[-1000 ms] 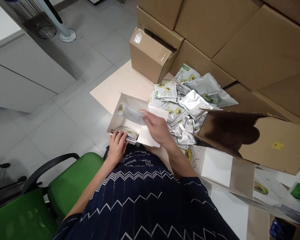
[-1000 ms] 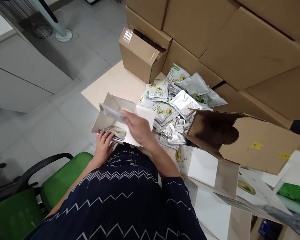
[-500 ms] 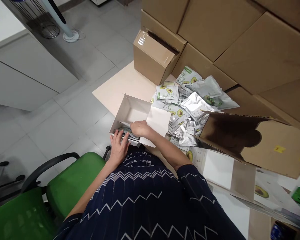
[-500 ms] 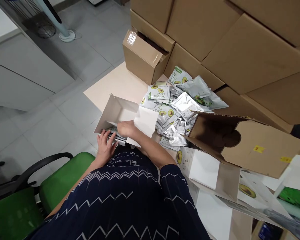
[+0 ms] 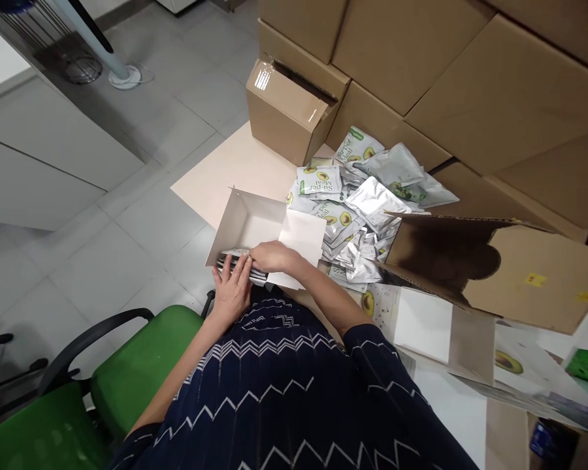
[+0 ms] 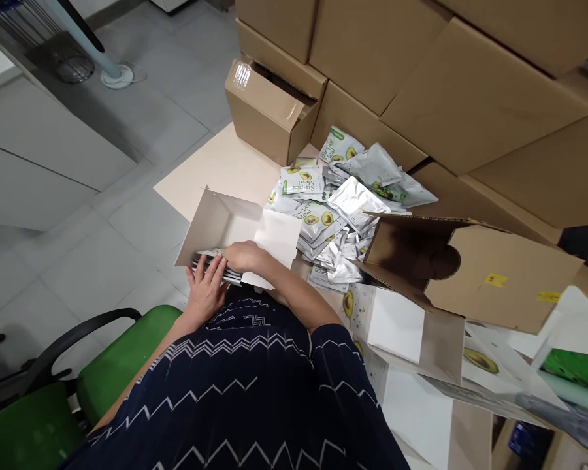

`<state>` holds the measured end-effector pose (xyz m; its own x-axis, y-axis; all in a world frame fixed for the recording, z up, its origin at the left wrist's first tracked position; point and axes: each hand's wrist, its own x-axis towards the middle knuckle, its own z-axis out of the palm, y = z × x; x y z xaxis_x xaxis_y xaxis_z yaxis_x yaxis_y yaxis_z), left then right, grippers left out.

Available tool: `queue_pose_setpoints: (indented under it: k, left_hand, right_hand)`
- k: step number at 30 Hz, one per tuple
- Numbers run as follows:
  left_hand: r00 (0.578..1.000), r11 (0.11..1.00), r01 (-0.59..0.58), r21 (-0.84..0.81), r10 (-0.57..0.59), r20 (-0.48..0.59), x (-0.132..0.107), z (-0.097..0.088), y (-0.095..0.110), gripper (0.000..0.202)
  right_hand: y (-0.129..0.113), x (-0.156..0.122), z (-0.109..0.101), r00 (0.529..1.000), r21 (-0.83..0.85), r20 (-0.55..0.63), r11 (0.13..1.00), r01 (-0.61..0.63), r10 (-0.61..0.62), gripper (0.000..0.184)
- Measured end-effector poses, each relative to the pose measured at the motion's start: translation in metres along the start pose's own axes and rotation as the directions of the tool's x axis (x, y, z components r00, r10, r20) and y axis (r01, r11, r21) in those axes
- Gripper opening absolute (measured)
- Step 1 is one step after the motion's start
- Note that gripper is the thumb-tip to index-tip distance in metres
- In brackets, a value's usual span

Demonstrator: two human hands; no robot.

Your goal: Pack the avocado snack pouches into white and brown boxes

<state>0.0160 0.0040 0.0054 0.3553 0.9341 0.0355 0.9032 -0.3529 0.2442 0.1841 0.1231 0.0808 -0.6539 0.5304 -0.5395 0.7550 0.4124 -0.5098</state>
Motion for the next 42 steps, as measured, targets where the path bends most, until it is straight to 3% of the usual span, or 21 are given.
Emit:
queue_pose_setpoints:
  k: [2,4,5,6,8,9,10,11,13,15,19,23,26,29,31,32,33,35,36,39,42]
  left_hand:
    - [1.000,1.000,0.003,-0.001,-0.003,0.001,0.000,-0.001,0.000,0.068]
    - [1.000,1.000,0.007,0.001,-0.007,0.006,0.000,-0.001,0.001,0.068]
    - [1.000,1.000,0.008,0.003,-0.008,0.009,0.000,-0.002,0.001,0.068]
    - [1.000,1.000,0.009,0.006,-0.009,0.011,0.000,-0.002,0.001,0.067]
    - [1.000,1.000,0.008,0.009,-0.008,0.011,0.001,-0.002,0.001,0.067]
    - [1.000,1.000,0.007,0.008,-0.007,0.008,0.001,-0.002,0.001,0.068]
    - [1.000,1.000,0.006,0.006,-0.006,0.004,0.001,-0.002,0.001,0.068]
    - [1.000,1.000,0.006,0.004,-0.006,-0.001,0.002,-0.002,0.001,0.068]
    - [1.000,1.000,0.008,0.000,-0.008,-0.010,0.002,-0.002,0.001,0.066]
    - [1.000,1.000,0.010,0.001,-0.010,-0.014,0.002,-0.002,0.001,0.065]
    - [1.000,1.000,0.007,0.005,-0.007,-0.008,0.001,-0.002,0.001,0.065]
    - [1.000,1.000,0.006,0.007,-0.006,-0.010,0.001,-0.001,0.000,0.067]
    - [1.000,1.000,0.001,0.017,-0.001,-0.009,0.001,0.001,-0.001,0.067]
    - [1.000,1.000,0.001,0.028,-0.001,0.002,0.002,0.000,-0.001,0.066]
    - [1.000,0.999,0.008,0.036,-0.008,0.020,0.002,-0.001,0.000,0.064]
    - [0.999,0.999,0.012,0.039,-0.013,0.033,0.002,-0.002,0.001,0.064]
    - [0.999,0.999,0.016,0.042,-0.018,0.046,0.002,-0.003,0.001,0.063]
    - [0.997,0.999,0.023,0.048,-0.026,0.067,0.003,-0.005,0.002,0.063]
    - [0.997,0.998,0.025,0.051,-0.029,0.072,0.003,-0.005,0.002,0.063]
    - [0.997,0.998,0.026,0.061,-0.030,0.077,0.003,-0.006,0.003,0.066]
    - [0.996,0.997,0.020,0.070,-0.026,0.089,0.002,-0.007,0.003,0.067]
  right_hand:
    - [0.011,-0.018,-0.004,0.976,0.175,-0.197,0.976,0.129,-0.093,0.034]
    - [0.032,-0.038,-0.006,0.868,0.350,-0.496,0.909,0.228,-0.026,0.037]
    - [0.046,-0.047,-0.005,0.771,0.418,-0.629,0.879,0.227,0.100,0.039]
    - [0.063,-0.054,-0.004,0.644,0.475,-0.720,0.860,0.187,0.258,0.043]
    - [0.101,-0.064,0.001,0.373,0.568,-0.764,0.823,0.003,0.526,0.047]
    - [0.119,-0.065,0.006,0.286,0.592,-0.749,0.798,-0.117,0.598,0.047]
    - [0.136,-0.065,0.012,0.270,0.585,-0.725,0.774,-0.244,0.633,0.046]
    - [0.151,-0.063,0.018,0.306,0.549,-0.689,0.748,-0.373,0.657,0.049]
    - [0.169,-0.055,0.034,0.445,0.410,-0.566,0.705,-0.578,0.694,0.061]
    - [0.174,-0.046,0.050,0.528,0.266,-0.465,0.681,-0.683,0.711,0.067]
    - [0.166,-0.035,0.072,0.535,0.125,-0.470,0.654,-0.746,0.701,0.060]
    - [0.161,-0.041,0.073,0.558,0.190,-0.419,0.670,-0.717,0.716,0.059]
    - [0.161,-0.059,0.063,0.476,0.357,-0.505,0.676,-0.645,0.720,0.053]
    - [0.157,-0.088,0.047,0.266,0.550,-0.610,0.641,-0.536,0.746,0.050]
    - [0.146,-0.110,0.034,0.100,0.680,-0.672,0.666,-0.307,0.734,0.047]
    - [0.138,-0.120,0.028,0.045,0.703,-0.697,0.695,-0.149,0.715,0.046]
    - [0.127,-0.130,0.023,0.024,0.692,-0.722,0.722,0.003,0.692,0.046]
    - [0.099,-0.141,0.013,0.058,0.626,-0.773,0.743,0.236,0.632,0.047]
    - [0.085,-0.143,0.009,0.109,0.597,-0.796,0.744,0.302,0.595,0.047]
    - [0.044,-0.132,0.002,0.336,0.541,-0.835,0.761,0.358,0.436,0.043]
    - [0.015,-0.106,-0.004,0.601,0.463,-0.765,0.845,0.266,0.230,0.037]
